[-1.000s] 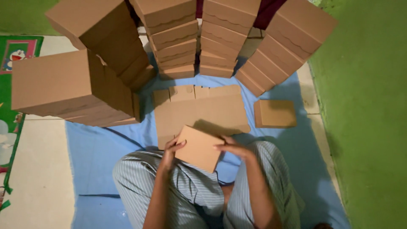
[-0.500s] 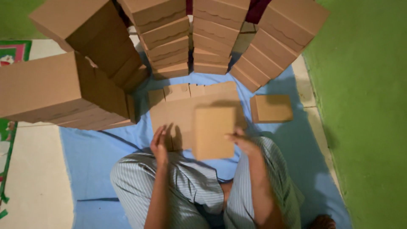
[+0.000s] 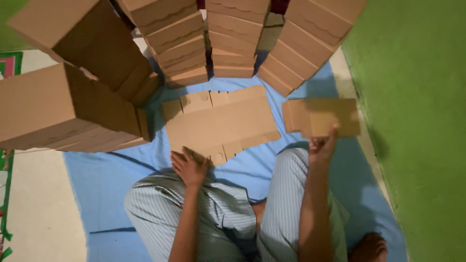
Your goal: Folding a cardboard cutout into a small box
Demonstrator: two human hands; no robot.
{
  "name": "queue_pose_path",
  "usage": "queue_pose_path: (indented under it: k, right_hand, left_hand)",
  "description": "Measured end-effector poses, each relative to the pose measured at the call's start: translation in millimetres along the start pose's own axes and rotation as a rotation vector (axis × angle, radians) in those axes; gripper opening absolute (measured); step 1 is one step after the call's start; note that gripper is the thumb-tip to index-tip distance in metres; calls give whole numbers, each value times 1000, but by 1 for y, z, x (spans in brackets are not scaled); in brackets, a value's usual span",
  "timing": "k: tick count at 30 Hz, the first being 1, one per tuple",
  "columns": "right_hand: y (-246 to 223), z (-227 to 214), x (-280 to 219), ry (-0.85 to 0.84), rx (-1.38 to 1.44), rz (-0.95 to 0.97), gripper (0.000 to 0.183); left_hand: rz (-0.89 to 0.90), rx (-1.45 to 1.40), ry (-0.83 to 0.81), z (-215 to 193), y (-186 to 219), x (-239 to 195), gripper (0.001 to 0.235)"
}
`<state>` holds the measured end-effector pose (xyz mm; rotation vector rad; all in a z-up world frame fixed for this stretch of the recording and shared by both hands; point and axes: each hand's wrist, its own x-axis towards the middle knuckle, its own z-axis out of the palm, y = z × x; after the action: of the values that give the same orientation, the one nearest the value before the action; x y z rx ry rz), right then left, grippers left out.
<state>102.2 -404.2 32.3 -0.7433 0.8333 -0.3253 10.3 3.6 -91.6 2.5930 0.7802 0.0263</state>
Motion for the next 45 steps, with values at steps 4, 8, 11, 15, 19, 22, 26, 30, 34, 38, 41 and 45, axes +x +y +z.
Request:
queue_pose_path:
  k: [4, 8, 11, 15, 19, 22, 26, 30, 34, 38, 41, 45]
  right_hand:
    - [16, 20, 11, 50, -81, -159, 47]
    - [39, 13, 49, 125, -174, -131, 55]
    - [57, -2, 97, 185, -190, -112, 71]
    - [57, -1, 93, 182, -151, -120, 77]
    - [56, -4, 99, 192, -151, -112, 72]
    - [55, -3, 102, 172, -130, -106, 73]
    - [57, -8, 109, 138, -104, -100, 68]
    - [54, -4, 86, 126, -125, -69, 72]
    - [61, -9, 112, 111, -137, -69, 68]
    - [56, -2, 91, 113, -259, -61, 68]
    - [51, 3, 73, 110, -301, -60, 67]
    - [48, 3, 56, 96, -193, -84, 84]
  left_hand:
    - [-16, -3, 7, 0, 3, 1, 115]
    - [-23, -30, 4, -1, 0, -3, 113]
    - [-19, -31, 1, -4, 4, -2, 113]
    - [-32, -22, 1, -9, 9, -5, 111]
    - [-40, -29, -10, -12, 11, -5, 111]
    - [-37, -24, -18, -15, 11, -6, 112]
    - [-30, -38, -8, -14, 12, -6, 110]
    - [-36, -48, -5, -22, 18, -8, 108]
    - [-45, -21, -12, -14, 14, -3, 111]
    - [-37, -28, -3, -13, 12, -4, 111]
    - [-23, -18, 0, -11, 9, -7, 109]
    - [-5, 25, 20, -17, 18, -6, 106]
